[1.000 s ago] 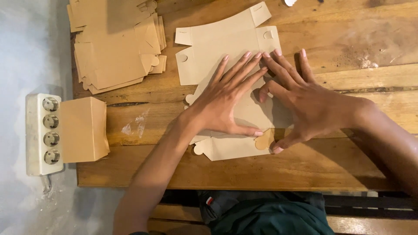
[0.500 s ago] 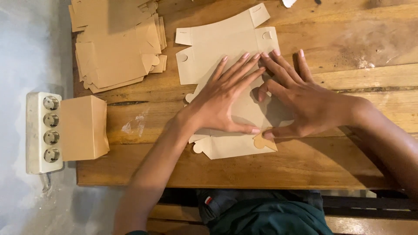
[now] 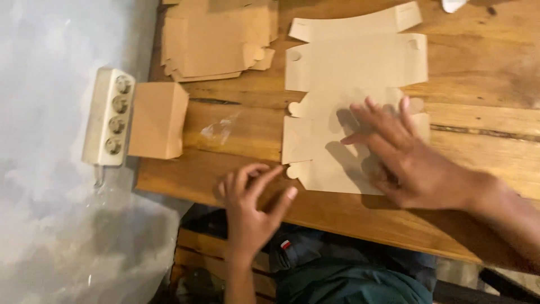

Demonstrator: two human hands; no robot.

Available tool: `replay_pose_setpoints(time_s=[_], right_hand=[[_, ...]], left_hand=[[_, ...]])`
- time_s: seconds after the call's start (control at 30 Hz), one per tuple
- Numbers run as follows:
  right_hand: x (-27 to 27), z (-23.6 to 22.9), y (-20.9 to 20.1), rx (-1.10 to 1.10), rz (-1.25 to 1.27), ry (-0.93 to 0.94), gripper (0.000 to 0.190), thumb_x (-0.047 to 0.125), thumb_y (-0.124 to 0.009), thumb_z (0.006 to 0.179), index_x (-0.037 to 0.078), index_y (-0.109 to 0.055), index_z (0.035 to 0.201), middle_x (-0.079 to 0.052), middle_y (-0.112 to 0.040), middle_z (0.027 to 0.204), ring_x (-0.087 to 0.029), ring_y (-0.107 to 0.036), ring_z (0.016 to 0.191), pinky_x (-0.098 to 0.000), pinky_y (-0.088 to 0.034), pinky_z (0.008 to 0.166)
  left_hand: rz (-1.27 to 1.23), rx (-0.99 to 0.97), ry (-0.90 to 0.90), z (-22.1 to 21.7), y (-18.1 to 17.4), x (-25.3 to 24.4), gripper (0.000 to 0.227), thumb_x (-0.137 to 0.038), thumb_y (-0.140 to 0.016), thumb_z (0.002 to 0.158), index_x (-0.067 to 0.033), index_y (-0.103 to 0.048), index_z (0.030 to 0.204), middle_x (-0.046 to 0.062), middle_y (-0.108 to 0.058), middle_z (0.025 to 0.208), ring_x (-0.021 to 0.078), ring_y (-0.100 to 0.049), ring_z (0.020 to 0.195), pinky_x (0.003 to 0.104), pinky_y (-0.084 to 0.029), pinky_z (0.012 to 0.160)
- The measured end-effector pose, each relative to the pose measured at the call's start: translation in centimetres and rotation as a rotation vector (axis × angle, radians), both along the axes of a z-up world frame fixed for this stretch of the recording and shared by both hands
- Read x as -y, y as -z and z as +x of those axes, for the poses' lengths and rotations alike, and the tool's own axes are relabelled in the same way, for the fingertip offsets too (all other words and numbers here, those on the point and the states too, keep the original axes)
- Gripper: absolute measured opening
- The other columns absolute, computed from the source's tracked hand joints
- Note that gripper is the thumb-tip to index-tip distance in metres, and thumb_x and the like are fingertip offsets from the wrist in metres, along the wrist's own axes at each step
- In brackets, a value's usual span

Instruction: The person folds a flat cardboard box blank along pre-scored lines, then folds and tucks the side flaps to form a small rectangular box. The hands work on a wooden table with stacks of similar blanks and finished boxes nearby.

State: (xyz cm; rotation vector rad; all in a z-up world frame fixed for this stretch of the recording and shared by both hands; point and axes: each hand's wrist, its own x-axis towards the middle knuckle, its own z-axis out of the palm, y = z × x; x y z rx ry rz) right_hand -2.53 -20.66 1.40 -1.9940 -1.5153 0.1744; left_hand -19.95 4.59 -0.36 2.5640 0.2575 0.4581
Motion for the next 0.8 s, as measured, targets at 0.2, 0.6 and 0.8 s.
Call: replay_pose_setpoints(time_s=[0.2,0.6,0.8], right_hand=[[-0.2,-1.2,1.0,0.099,-0.089,-0.045,0.077,0.005,-0.042,0.093,0.008,-0.016,0.165,-0.021,-0.015,0.172,-0.035,-0.008,0.161,-0.0548,-0.004,0.129],[-0.2,-1.5,1.7,0.355,-0.102,-0.066,0.098,0.033,-0.078,0.069,0.033,-0.037,0.158,-0.024,-0.026,0.169,-0.046,-0.018,0.159,-0.0630,-0.017,0.127],[0.2,-0.9,1.4,0.385,-0.126,-0.099,0.083,0.008,-0.051,0.083,0.034,-0.035,0.160,-0.019,-0.021,0.172,-0.042,-0.012,0.161,-0.0616,-0.013,0.126]], left_hand=[[-0.104,0.183,0.086,-0.9,-0.6,3.1,0.040,-0.047,-0.069,0.091,-0.0135,-0.075,0.111,0.004,-0.062,0.118,0.0237,-0.056,0.113,0.051,-0.033,0.108],[-0.009,0.069,0.377,1.5,1.1,0.3,0.039,-0.052,-0.051,0.097,-0.0233,-0.075,0.107,0.003,-0.059,0.134,0.0248,-0.049,0.129,0.058,-0.025,0.120],[0.015,-0.057,0.625,7.8,-0.1,-3.0,0.050,-0.044,-0.058,0.096,-0.0159,-0.056,0.137,0.008,-0.049,0.150,0.0250,-0.039,0.147,0.061,-0.016,0.129]])
